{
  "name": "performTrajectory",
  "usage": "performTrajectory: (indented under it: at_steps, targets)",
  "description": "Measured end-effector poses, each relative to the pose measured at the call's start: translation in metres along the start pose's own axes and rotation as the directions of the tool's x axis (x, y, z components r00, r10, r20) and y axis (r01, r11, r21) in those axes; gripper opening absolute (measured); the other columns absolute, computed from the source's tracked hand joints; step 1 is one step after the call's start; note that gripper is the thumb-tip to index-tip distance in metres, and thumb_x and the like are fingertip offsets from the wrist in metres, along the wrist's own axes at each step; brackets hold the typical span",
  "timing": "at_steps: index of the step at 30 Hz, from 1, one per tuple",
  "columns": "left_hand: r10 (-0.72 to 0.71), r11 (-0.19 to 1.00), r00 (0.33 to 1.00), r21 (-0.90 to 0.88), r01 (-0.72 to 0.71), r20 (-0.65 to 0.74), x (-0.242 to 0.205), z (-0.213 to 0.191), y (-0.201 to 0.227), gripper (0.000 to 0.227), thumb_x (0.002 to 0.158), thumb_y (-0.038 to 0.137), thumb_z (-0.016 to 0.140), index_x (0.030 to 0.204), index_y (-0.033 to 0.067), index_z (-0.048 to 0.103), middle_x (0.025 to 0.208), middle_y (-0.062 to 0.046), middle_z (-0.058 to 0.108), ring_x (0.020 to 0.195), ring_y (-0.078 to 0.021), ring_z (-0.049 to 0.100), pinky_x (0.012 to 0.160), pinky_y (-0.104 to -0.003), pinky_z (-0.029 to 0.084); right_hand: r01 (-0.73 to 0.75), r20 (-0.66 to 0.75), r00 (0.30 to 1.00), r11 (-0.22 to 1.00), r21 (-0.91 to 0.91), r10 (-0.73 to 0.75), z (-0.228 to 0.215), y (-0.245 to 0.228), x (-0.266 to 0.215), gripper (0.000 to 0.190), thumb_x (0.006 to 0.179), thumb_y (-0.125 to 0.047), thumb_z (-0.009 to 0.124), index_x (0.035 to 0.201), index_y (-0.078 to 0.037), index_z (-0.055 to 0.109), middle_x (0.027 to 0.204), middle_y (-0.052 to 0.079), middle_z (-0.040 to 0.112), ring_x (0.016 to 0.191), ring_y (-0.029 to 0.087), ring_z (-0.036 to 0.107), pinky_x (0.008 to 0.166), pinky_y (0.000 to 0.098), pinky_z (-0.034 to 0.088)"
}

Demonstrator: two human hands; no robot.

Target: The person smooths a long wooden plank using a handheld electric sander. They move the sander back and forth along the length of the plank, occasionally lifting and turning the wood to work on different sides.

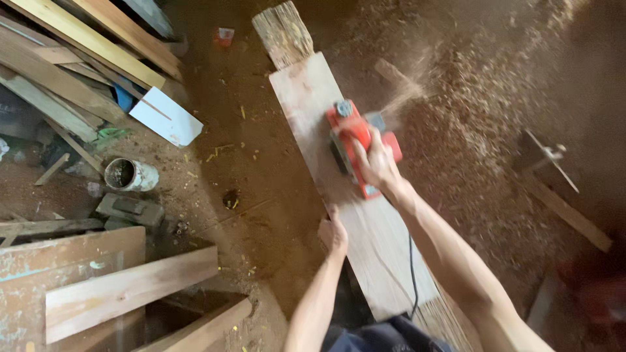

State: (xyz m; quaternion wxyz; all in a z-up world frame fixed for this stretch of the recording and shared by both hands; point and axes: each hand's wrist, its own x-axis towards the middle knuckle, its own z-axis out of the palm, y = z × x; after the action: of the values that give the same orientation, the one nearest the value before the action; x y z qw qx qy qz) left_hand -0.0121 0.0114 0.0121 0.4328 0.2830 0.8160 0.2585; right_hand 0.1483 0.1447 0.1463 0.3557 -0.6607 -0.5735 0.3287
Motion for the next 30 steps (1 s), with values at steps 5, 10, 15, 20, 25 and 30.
performTrajectory:
  at_steps: [5,10,15,20,25,30]
  targets:
    - [0.070,0.992,0.997,0.099,-0.073,0.041,-0.030,-0.008,-0.033,0.080,0.095,0.070,0.042,0.129,0.0014,0.066,0.122,-0.028,0.069,0.115,-0.0429,0.063,0.099,-0.050,0.047,-0.232,0.081,0.971,0.970,0.069,0.227,-0.053,0.019,-0.171,0.046,0.097,-0.037,0.060,0.132,-0.008,0.057,0.082,0.020,0.073,0.075,0.031,0.074,0.071,0.0422,0.056]
    - [-0.117,0.988,0.953,-0.063,0.139,0.278,-0.096,-0.002,-0.132,0.072,0.096,0.060,0.045,0.135,0.0025,0.065,0.130,-0.020,0.070,0.117,-0.0333,0.066,0.099,-0.045,0.049,-0.543,0.430,0.836,0.630,0.556,0.341,-0.102,0.031,-0.281,0.029,0.095,-0.022,0.063,0.117,-0.003,0.060,0.077,0.002,0.059,0.064,0.013,0.056,0.057,0.0304,0.049]
    - [0.052,0.908,0.849,-0.379,0.180,0.527,-0.120,-0.007,-0.177,0.071,0.096,0.052,0.062,0.146,0.0018,0.056,0.149,-0.007,0.061,0.133,-0.0199,0.056,0.109,-0.035,0.040,-0.667,0.368,0.735,0.507,0.546,0.570,-0.142,0.049,-0.365,0.026,0.086,-0.018,0.061,0.109,-0.005,0.062,0.069,0.006,0.056,0.056,0.017,0.055,0.046,0.0362,0.047]
    - [-0.115,0.854,0.821,-0.368,0.369,0.559,-0.139,-0.032,-0.136,0.075,0.090,0.053,0.064,0.148,0.0060,0.057,0.138,-0.014,0.066,0.103,-0.0247,0.056,0.091,-0.039,0.048,-0.577,0.117,0.772,0.611,0.543,0.625,-0.181,0.056,-0.426,0.021,0.093,-0.023,0.058,0.095,-0.002,0.061,0.066,0.008,0.061,0.051,0.019,0.057,0.043,0.0370,0.046]
    - [0.074,0.718,0.697,-0.523,0.459,0.713,-0.185,-0.143,-0.038,0.084,0.089,0.056,0.057,0.151,0.0017,0.044,0.136,-0.019,0.066,0.121,-0.0317,0.067,0.103,-0.048,0.054,-0.480,-0.048,0.826,0.746,0.462,0.561,-0.192,0.061,-0.454,0.028,0.095,-0.025,0.063,0.091,0.002,0.067,0.063,0.011,0.061,0.049,0.018,0.057,0.044,0.0353,0.046]
    - [0.617,0.537,0.647,-0.841,0.069,0.447,-0.234,-0.244,0.082,0.085,0.099,0.073,0.043,0.158,0.0123,0.042,0.131,-0.023,0.063,0.099,-0.0343,0.067,0.061,-0.043,0.059,-0.635,0.008,0.747,0.709,0.307,0.665,-0.172,0.060,-0.450,0.038,0.098,-0.036,0.059,0.105,0.000,0.068,0.071,0.014,0.064,0.058,0.023,0.058,0.052,0.0406,0.046]
